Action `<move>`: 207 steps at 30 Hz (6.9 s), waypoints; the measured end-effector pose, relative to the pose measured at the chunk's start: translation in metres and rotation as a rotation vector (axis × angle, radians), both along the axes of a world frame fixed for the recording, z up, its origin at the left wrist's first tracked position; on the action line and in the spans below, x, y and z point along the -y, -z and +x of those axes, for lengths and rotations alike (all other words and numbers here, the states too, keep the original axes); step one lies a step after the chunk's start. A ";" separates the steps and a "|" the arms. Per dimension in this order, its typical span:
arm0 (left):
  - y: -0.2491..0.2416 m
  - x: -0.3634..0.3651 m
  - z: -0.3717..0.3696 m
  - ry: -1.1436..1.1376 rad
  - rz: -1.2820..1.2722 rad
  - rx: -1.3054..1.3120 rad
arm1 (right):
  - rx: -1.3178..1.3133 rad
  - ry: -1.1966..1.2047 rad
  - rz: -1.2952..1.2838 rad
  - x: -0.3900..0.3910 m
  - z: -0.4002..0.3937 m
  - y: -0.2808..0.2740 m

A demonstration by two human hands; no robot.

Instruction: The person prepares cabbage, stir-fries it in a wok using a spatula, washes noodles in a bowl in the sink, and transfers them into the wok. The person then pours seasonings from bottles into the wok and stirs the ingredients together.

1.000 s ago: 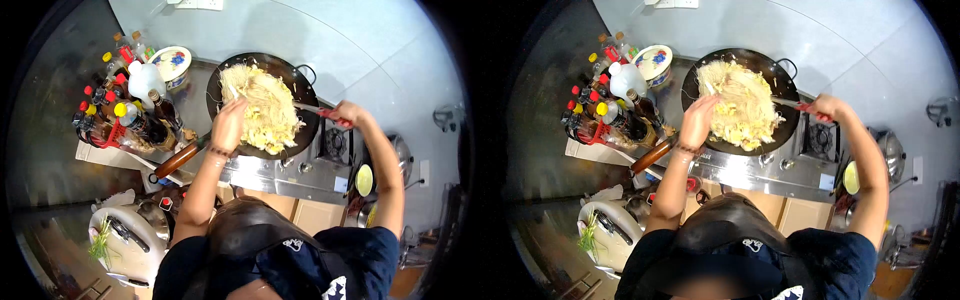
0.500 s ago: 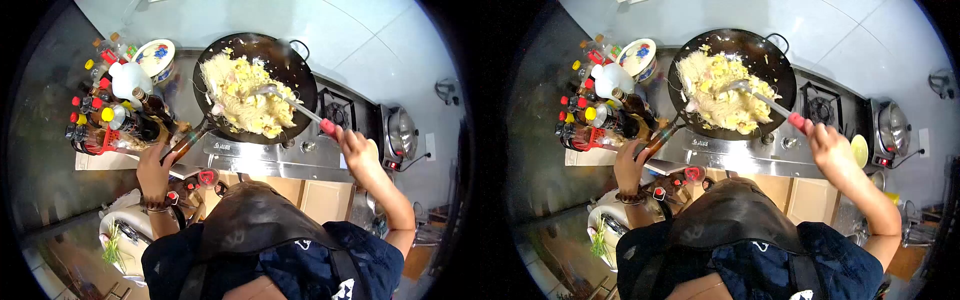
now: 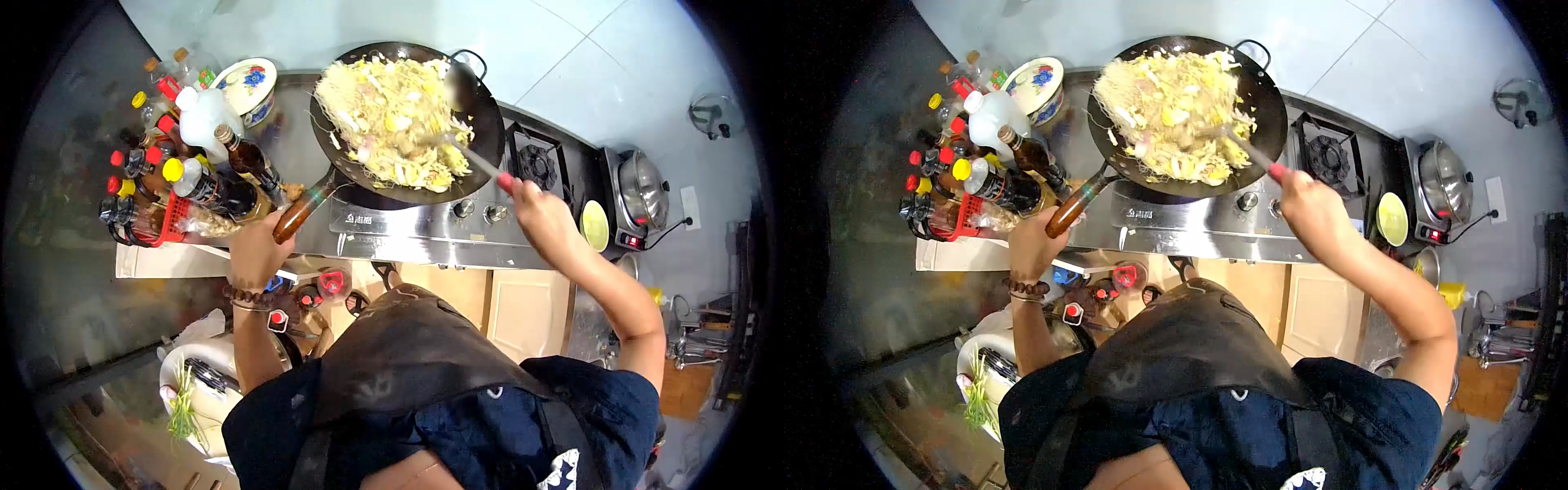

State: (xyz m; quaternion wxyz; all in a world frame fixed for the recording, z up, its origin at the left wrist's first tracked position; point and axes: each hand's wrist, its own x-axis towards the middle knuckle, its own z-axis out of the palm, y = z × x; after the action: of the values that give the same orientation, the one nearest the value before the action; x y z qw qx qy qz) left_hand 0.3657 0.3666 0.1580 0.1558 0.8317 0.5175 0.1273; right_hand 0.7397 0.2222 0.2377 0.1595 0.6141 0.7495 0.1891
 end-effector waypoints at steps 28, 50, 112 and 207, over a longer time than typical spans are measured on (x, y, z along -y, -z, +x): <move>0.000 0.006 0.003 -0.099 -0.081 -0.051 | -1.215 0.521 -0.417 -0.150 0.124 -0.009; 0.006 0.005 -0.001 -0.040 0.004 0.094 | 0.005 0.077 0.095 -0.022 0.014 -0.057; 0.002 0.001 -0.001 -0.008 -0.026 -0.001 | 0.090 -0.105 0.013 -0.051 -0.016 0.004; -0.167 0.116 0.053 0.881 -0.010 1.319 | -0.619 0.230 -0.010 0.004 -0.020 0.063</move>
State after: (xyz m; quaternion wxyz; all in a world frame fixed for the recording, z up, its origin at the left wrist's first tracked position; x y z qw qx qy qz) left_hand 0.4182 0.2506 0.3248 0.4701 0.7123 -0.0576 0.5180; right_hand 0.7197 0.2179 0.1750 -0.0525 0.7221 0.6892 -0.0294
